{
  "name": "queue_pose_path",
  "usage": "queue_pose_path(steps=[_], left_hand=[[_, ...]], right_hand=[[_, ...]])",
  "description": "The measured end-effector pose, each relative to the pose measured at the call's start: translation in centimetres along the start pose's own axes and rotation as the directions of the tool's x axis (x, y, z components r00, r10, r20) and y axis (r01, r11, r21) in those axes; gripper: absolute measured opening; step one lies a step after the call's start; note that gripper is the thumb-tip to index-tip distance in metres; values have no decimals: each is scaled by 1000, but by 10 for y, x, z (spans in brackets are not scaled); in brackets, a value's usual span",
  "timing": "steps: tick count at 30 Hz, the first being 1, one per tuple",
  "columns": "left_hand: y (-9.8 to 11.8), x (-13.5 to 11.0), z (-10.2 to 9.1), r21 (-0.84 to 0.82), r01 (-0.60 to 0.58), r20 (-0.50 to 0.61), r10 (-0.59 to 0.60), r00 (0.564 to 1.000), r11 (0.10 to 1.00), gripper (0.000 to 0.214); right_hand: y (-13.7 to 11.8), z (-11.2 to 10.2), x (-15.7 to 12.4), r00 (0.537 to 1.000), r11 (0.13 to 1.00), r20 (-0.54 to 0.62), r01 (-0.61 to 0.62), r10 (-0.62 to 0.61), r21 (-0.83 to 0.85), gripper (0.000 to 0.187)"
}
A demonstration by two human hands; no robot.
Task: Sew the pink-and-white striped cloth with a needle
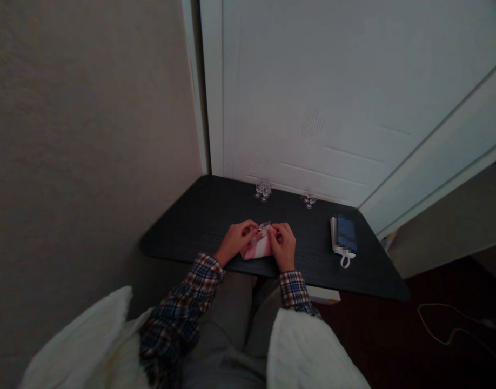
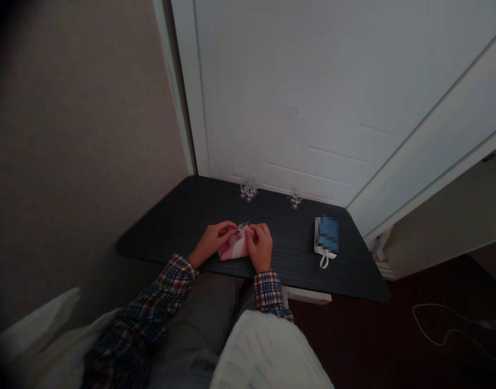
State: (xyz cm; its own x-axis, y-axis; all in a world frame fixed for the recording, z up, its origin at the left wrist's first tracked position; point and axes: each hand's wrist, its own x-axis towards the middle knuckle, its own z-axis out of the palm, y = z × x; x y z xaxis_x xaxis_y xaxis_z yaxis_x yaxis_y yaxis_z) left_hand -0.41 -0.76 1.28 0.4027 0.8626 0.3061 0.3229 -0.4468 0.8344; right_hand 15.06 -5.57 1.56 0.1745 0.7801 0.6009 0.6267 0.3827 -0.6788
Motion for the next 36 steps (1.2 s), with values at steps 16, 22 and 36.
queue_pose_path(steps=[16, 22, 36], left_hand=[[-4, 3, 1, -144, 47, -46, -54, 997, 988, 28], [-15, 7, 4, -302, 86, 8, -88, 996, 949, 30], [-13, 5, 3, -200, 30, -38, -38, 999, 979, 28]], right_hand=[[2, 0, 0, 1000, 1000, 17, -5, 5, 19, 14], [5, 0, 0, 999, 1000, 31, 17, -17, 7, 8], [4, 1, 0, 1000, 1000, 23, 0, -1, 16, 12]])
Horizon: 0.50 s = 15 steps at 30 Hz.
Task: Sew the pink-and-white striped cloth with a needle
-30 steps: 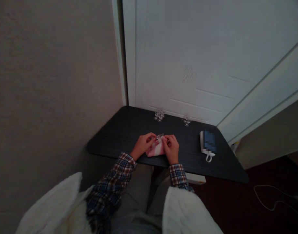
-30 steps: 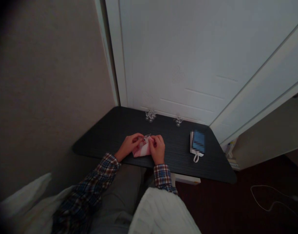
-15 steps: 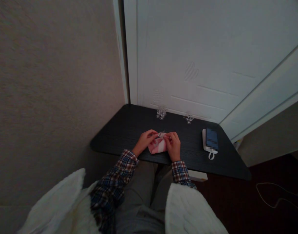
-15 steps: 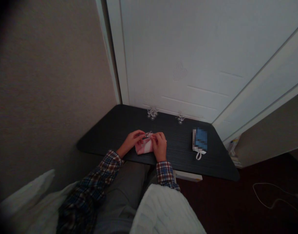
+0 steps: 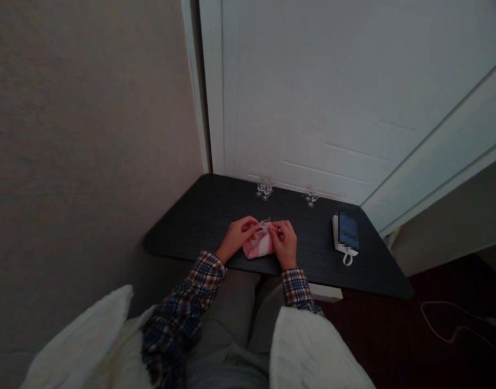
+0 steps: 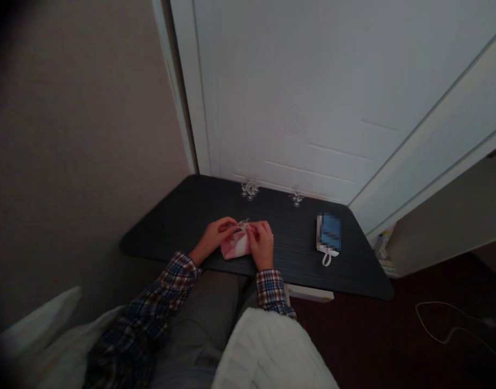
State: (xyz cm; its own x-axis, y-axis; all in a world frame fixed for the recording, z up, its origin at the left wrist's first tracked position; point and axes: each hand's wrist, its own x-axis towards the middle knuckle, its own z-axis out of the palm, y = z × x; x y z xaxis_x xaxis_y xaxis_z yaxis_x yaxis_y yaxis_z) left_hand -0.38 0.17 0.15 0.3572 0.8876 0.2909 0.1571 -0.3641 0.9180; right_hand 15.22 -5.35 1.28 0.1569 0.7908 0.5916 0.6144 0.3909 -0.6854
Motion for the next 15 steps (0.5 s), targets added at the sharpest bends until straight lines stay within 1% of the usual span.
queue_pose_path(steps=[4, 6, 10, 15], left_hand=[[2, 0, 0, -19, 2, -8, -2, 1000, 1000, 27], [2, 0, 1, -56, -3, -31, 1, 1000, 998, 27], [2, 1, 3, -164, -14, -83, 1, 997, 986, 39], [-1, 1, 2, -186, 1, -69, -14, 997, 983, 33]], right_hand=[[-1, 0, 0, 1000, 1000, 0, -2, 2, 9, 12], [-1, 0, -1, 1000, 1000, -2, -7, 7, 9, 12], [-3, 0, 0, 1000, 1000, -16, -3, 3, 14, 12], [-4, -1, -1, 1000, 1000, -29, 4, -4, 16, 13]])
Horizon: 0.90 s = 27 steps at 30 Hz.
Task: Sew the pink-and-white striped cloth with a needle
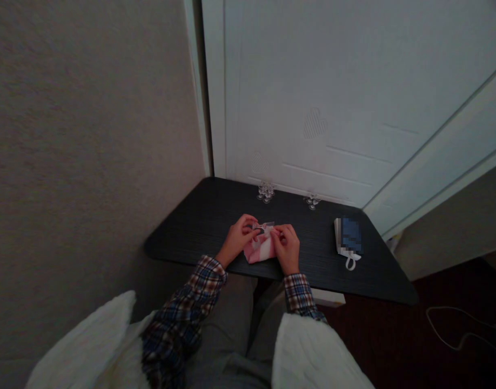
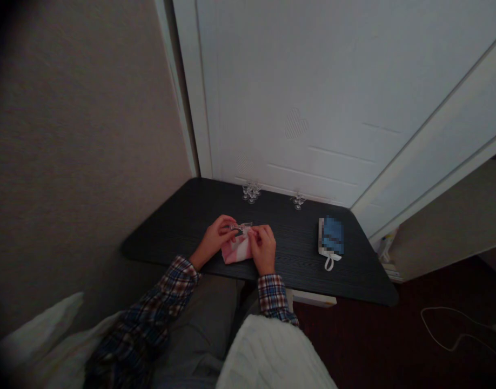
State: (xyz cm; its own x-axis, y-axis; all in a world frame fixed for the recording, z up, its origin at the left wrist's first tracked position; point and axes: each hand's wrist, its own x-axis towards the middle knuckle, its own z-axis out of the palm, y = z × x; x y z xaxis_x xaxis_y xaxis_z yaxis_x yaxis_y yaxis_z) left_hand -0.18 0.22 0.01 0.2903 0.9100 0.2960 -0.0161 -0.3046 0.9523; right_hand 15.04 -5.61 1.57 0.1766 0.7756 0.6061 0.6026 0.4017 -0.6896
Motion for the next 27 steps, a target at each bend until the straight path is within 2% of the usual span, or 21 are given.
queue_pose_path(steps=[8, 12, 17, 20, 23, 27], left_hand=[[3, -1, -1, -12, 83, 0, -83, 997, 996, 35], [4, -1, -3, 37, 60, 5, -60, 998, 998, 27], [5, -2, -4, 146, 14, 8, -15, 1000, 989, 30], [10, -3, -2, 72, 4, 27, -6, 1000, 997, 25], [15, -4, -1, -8, -7, 89, 8, 996, 1000, 33], [16, -4, -1, -21, -18, 112, 20, 994, 1000, 32]], right_hand=[[2, -1, 0, 999, 1000, -43, -28, 27, -9, 13], [2, 0, -1, 999, 1000, -31, -30, 30, 11, 13], [1, 1, -1, 1000, 999, -8, -26, 26, 24, 14], [1, 2, -2, 1000, 999, -1, -28, 28, 21, 14], [2, 2, -2, 999, 999, -27, -43, 44, 19, 14], [1, 1, -2, 997, 998, -41, -58, 59, 32, 15]])
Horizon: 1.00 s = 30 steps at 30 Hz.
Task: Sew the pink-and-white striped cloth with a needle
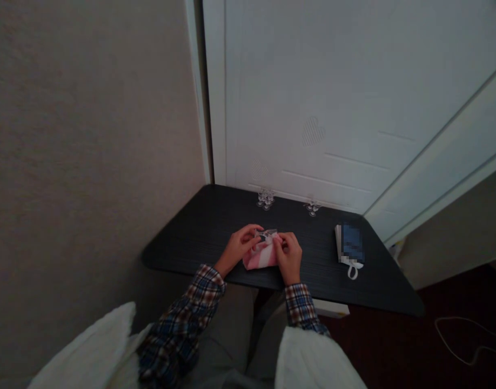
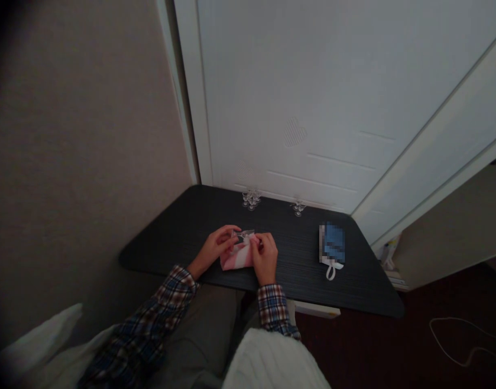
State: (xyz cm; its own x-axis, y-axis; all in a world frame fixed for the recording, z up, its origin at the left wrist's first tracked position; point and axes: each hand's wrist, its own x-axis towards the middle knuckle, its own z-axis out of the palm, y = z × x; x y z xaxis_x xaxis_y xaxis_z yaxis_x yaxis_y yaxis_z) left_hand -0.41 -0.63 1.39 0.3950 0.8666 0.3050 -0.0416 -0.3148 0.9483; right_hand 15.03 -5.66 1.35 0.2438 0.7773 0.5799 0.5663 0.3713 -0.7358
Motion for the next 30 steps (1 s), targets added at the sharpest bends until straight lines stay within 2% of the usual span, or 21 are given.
queue_pose_path(steps=[11, 19, 25, 30], left_hand=[[-10, 3, -3, 168, 50, -81, -37, 996, 984, 29], [-5, 2, -1, 133, 21, -78, -11, 997, 991, 42], [-3, 1, -1, 154, 7, -97, 8, 995, 988, 35], [0, 1, -1, 146, 5, -112, 11, 994, 989, 38]], right_hand=[[-1, 0, 1, 1000, 1000, -4, -5, 5, 0, 16], [-1, 0, 1, 1000, 1000, 0, 12, -12, -11, 16], [-1, 0, 0, 1000, 1000, -7, 4, -5, -12, 15], [-2, 0, 1, 1000, 1000, 8, 14, -14, -1, 15]])
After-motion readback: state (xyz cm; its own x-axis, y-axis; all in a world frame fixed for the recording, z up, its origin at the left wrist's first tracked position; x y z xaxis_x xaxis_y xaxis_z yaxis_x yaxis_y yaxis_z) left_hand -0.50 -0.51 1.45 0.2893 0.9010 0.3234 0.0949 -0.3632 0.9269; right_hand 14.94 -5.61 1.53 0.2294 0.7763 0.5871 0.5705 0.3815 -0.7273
